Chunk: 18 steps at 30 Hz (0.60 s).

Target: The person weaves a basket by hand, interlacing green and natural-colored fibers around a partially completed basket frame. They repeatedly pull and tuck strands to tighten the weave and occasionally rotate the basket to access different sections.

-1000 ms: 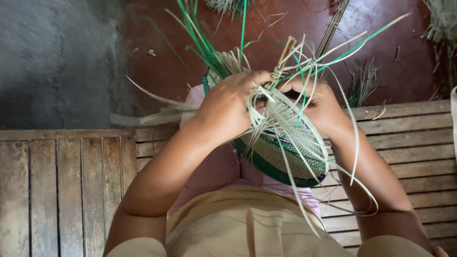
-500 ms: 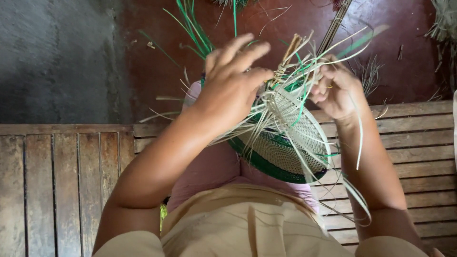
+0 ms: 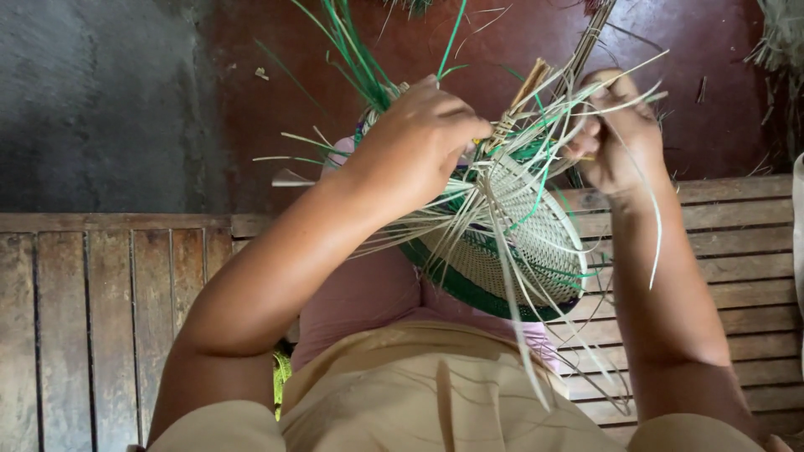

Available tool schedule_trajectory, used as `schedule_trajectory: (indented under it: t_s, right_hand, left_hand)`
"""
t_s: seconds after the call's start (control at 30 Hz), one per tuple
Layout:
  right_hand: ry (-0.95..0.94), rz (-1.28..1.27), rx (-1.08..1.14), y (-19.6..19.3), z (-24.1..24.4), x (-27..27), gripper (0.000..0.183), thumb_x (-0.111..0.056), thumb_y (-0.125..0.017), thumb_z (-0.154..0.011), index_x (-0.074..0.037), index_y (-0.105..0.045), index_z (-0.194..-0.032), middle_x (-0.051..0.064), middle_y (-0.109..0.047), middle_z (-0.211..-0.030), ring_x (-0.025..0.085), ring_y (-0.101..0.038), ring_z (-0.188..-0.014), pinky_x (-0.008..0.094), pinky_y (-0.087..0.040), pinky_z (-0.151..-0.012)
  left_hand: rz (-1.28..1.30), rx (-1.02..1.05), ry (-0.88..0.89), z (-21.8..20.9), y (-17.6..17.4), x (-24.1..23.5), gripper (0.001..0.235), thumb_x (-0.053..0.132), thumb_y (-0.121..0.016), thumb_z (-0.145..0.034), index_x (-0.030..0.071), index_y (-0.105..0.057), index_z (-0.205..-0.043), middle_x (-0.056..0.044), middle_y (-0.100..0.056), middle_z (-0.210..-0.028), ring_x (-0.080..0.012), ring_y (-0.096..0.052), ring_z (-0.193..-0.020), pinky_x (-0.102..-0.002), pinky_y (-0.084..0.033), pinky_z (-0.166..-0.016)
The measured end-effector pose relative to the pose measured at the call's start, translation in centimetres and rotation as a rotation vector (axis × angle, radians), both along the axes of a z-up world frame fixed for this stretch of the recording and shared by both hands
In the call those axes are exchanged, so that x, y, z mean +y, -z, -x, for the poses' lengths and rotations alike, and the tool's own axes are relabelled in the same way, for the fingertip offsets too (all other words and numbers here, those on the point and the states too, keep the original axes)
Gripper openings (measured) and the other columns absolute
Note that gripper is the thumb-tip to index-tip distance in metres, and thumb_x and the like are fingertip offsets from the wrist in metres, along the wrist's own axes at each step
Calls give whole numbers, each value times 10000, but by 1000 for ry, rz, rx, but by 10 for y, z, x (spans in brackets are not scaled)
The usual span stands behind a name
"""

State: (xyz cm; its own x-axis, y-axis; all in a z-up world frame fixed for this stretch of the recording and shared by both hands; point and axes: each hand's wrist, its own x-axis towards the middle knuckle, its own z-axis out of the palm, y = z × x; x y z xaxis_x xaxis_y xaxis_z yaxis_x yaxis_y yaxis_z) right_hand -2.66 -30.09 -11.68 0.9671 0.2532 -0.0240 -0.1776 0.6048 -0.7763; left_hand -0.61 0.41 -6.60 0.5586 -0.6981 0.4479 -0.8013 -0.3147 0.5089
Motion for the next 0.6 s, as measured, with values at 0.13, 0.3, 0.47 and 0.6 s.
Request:
schedule_trajectory:
  t_s: [0.13,0.3,0.47,0.6]
  right_hand:
    - [255,979,-343,5,-13,-25,53,-65,-539,-1111,-113,-558,-1124,23,-484,-898,134,-465,-798,274,-371,-728]
    - [149,338,47,-10,-16,-30,260,-208,-717,-1004,-66,-619,-1199,153,-722,-1053,294,-767,-917,413,-710,-830]
    - [-114,67,50,-38,-14,-16,96,-129,-682,-1070,-61,-647,-1128,24,-726,-835,163,-743,-705,347,-672,-749]
    - [-25,26,184,-17,-17,-40,187,-131,-722,-989,38,-716,-1070,216,-737,-1029,346,-749,-967,572,-611,-1007]
  left_hand:
    - [-34,14,-16,2,-5,3,276,-66,-678,-889,34,-748,-1136,-105,-729,-992,-332,-643,-974,-626,-403,-1086]
    - [-13,14,-33,2,-3,1,245,-31,-670,-924,45,-762,-1137,-93,-741,-976,-320,-654,-941,-599,-427,-1064]
    - [10,9,-19,1,-1,1,243,-40,-698,-908,38,-771,-1126,-103,-757,-1003,-312,-670,-949,-591,-439,-1044]
    - [52,-42,-16,1,0,-2,238,-44,-699,-907,23,-780,-1121,-107,-774,-965,-307,-671,-877,-466,-484,-842]
